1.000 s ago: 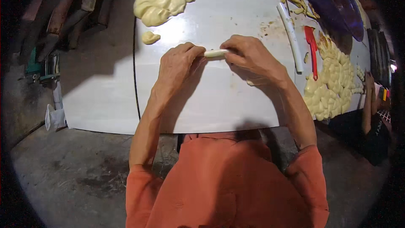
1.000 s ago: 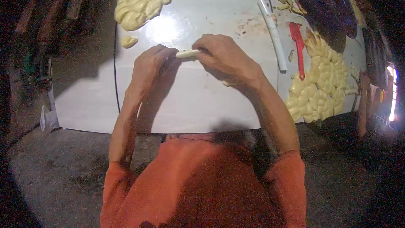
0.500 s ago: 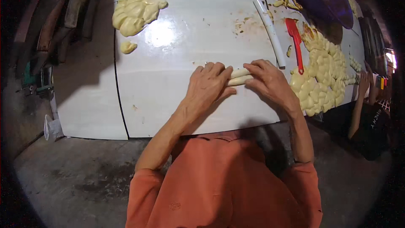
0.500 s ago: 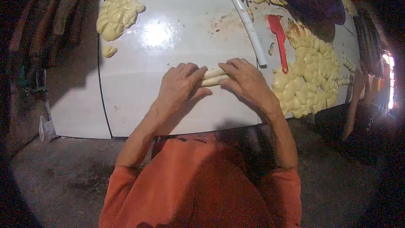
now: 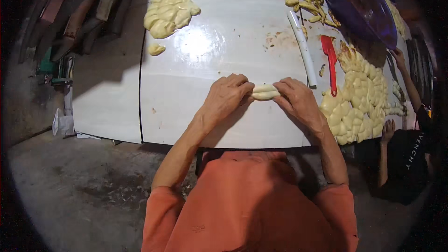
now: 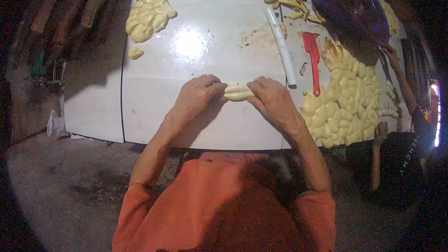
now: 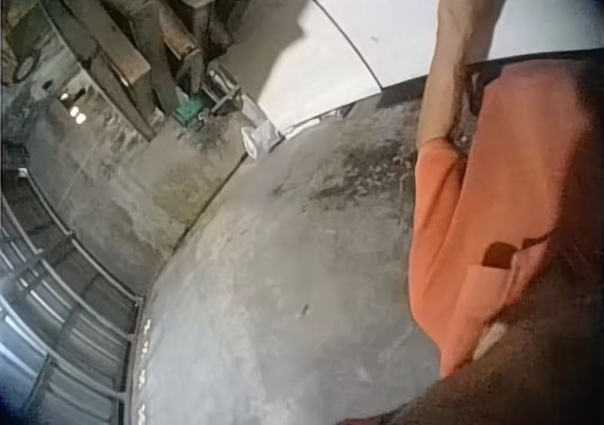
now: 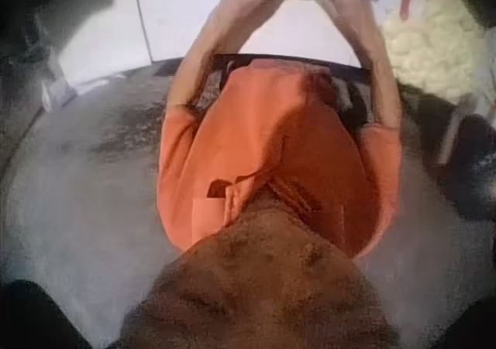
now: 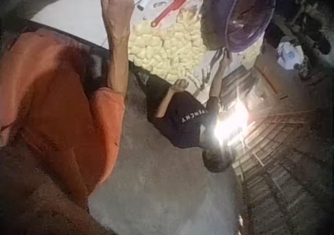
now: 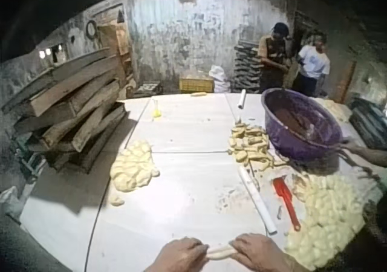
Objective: The person flattens portions of dough with a rolling pin, spreads chocolate filling over them using a spatula, adds banana slices, and rolls the dough around the filling by hand. They also place the shaped dough rolls onto a baking tray.
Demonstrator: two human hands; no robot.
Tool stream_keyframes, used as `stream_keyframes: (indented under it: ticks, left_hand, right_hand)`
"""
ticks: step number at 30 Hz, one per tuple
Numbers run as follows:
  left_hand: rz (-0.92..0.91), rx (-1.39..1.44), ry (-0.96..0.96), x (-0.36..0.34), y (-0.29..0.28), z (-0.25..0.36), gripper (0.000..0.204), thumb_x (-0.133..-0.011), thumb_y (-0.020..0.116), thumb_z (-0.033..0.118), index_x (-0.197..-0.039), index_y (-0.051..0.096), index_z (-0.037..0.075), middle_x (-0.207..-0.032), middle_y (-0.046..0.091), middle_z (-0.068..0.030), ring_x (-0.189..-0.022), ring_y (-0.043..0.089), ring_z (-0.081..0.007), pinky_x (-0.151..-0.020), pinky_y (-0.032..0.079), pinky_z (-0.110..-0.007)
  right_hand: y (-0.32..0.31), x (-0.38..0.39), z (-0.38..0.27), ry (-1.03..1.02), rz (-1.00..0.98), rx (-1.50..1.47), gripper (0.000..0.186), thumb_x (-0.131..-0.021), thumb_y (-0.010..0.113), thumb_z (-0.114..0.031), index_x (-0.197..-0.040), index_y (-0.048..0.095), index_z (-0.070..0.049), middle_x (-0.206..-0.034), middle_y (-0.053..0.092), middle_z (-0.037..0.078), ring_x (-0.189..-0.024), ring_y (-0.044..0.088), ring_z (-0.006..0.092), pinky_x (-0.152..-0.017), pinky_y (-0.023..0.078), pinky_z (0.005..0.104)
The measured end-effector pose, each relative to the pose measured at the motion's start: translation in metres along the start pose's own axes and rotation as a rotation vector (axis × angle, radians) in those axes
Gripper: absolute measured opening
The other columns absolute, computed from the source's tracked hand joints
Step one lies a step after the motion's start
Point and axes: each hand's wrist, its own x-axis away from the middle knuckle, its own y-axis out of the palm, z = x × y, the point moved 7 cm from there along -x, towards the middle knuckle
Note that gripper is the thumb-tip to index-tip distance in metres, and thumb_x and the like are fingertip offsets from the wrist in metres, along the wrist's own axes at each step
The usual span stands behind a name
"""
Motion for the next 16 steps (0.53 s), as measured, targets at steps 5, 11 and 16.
stream_keyframes:
  ticks: [5, 11, 16]
  left_hand:
    - [0.041, -0.075, -0.010, -0.005, -0.013, 0.006, 0.008, -0.074, 0.070, 0.005, -0.081, 0.066, 0.005, -0.081, 0.064, -0.0128, -0.078, 0.064, -0.0357, -0.069, 0.052, -0.048]
    - [-0.101, 0.117, -0.205, 0.003, -0.027, 0.021, 0.016, -0.085, 0.063, 0.013, -0.094, 0.061, 0.000, -0.080, 0.066, -0.0221, -0.078, 0.067, -0.0437, -0.071, 0.053, -0.051]
    - [-0.028, 0.126, -0.168, 0.020, -0.059, -0.012, 0.027, -0.088, 0.068, 0.021, -0.110, 0.059, 0.008, -0.090, 0.069, -0.0204, -0.085, 0.070, -0.0405, -0.073, 0.055, -0.049]
  right_hand:
    - [-0.001, -0.018, -0.011, -0.021, -0.093, 0.027, 0.025, -0.077, 0.068, -0.012, -0.098, 0.061, -0.001, -0.086, 0.059, 0.017, -0.085, 0.060, 0.0380, -0.078, 0.048, 0.0486]
    - [0.000, 0.000, 0.001, -0.060, -0.070, -0.062, 0.034, -0.074, 0.068, -0.013, -0.105, 0.063, 0.001, -0.093, 0.066, 0.021, -0.080, 0.065, 0.0374, -0.071, 0.054, 0.0431]
    - [-0.020, -0.046, -0.037, 0.109, -0.207, -0.269, 0.036, -0.082, 0.070, -0.013, -0.116, 0.062, -0.002, -0.090, 0.070, 0.023, -0.082, 0.072, 0.0327, -0.075, 0.055, 0.0418]
